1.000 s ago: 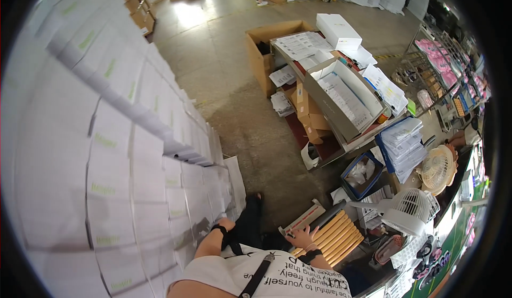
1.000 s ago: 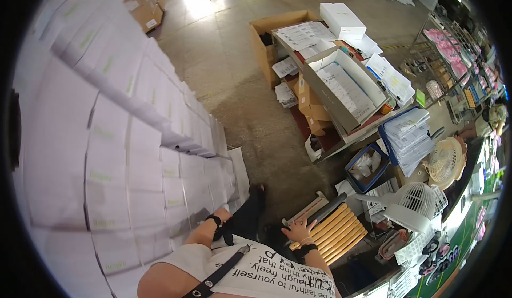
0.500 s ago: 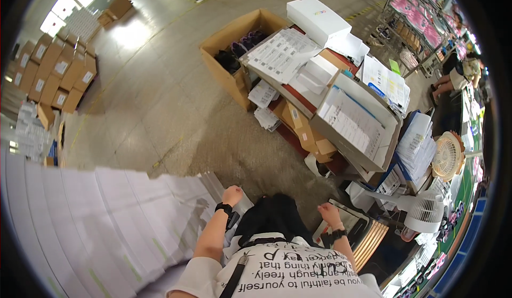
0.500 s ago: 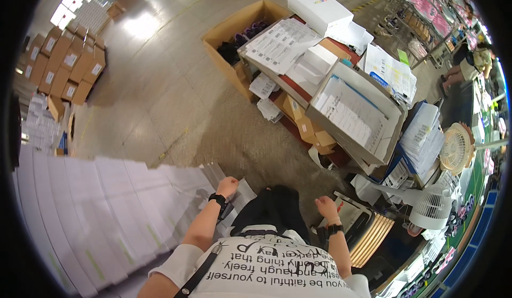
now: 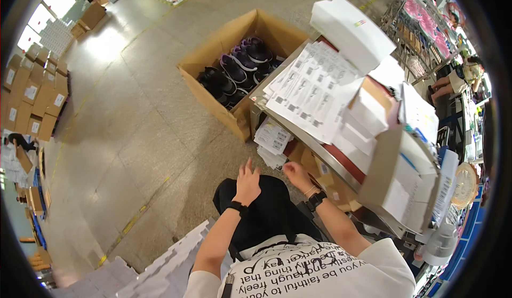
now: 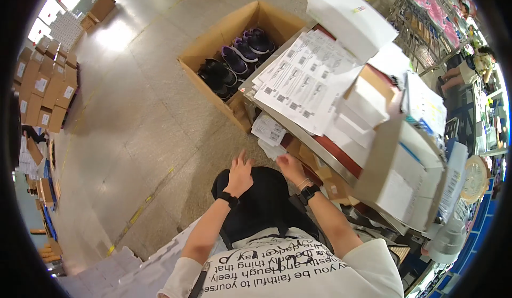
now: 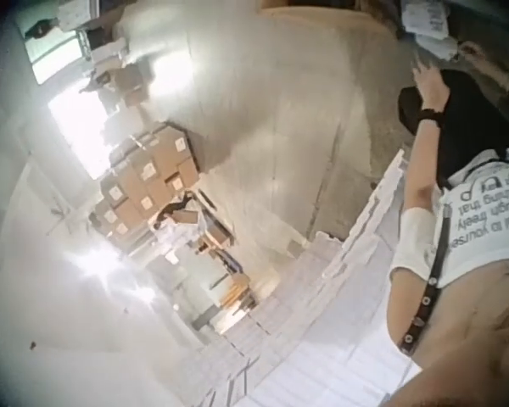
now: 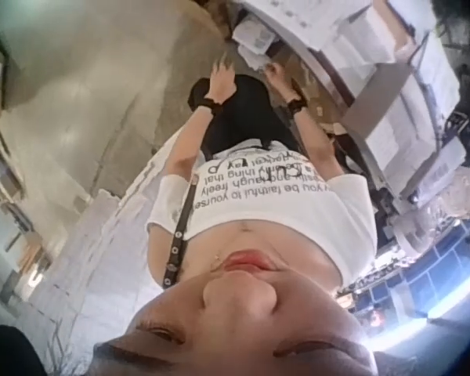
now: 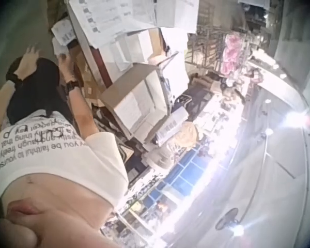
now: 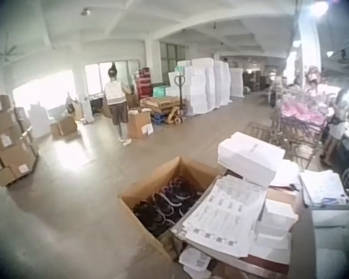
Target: Sort manufactured shoes by matching them with barcode labels and placing them on a conveyor belt.
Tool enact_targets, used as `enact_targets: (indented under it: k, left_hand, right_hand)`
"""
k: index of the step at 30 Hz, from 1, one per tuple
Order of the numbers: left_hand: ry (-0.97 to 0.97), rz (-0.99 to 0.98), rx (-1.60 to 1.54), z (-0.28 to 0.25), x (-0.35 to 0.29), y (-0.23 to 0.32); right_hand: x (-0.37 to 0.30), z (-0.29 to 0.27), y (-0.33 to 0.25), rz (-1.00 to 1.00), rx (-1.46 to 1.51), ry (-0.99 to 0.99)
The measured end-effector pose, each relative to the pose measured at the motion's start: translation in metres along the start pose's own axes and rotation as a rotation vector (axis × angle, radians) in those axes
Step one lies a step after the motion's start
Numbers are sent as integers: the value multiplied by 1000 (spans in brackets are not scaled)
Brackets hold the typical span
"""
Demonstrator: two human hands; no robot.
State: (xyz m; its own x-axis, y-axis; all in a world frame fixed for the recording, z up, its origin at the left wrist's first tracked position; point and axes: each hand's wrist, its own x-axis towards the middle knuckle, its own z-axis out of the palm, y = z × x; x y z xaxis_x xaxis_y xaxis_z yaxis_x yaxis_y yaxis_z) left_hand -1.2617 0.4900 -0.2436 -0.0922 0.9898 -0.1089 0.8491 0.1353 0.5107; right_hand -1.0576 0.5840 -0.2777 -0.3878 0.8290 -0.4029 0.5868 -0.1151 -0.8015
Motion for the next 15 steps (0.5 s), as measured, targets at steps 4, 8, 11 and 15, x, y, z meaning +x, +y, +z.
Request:
enact_targets:
  k: [4,8,11,15]
  left_hand:
    - [259,313,145,55,106,-60]
    - [291,641,389,115,176,-102]
    - [476,731,327,133,191,-103]
    - [383,765,249,128,179,-109]
  right_hand:
    - [74,30,12,-112,233,437]
    - [122,37,51,-120,169,510]
    - [128,31,75,-126,447,535]
    - [132,30,70,-148,383,509]
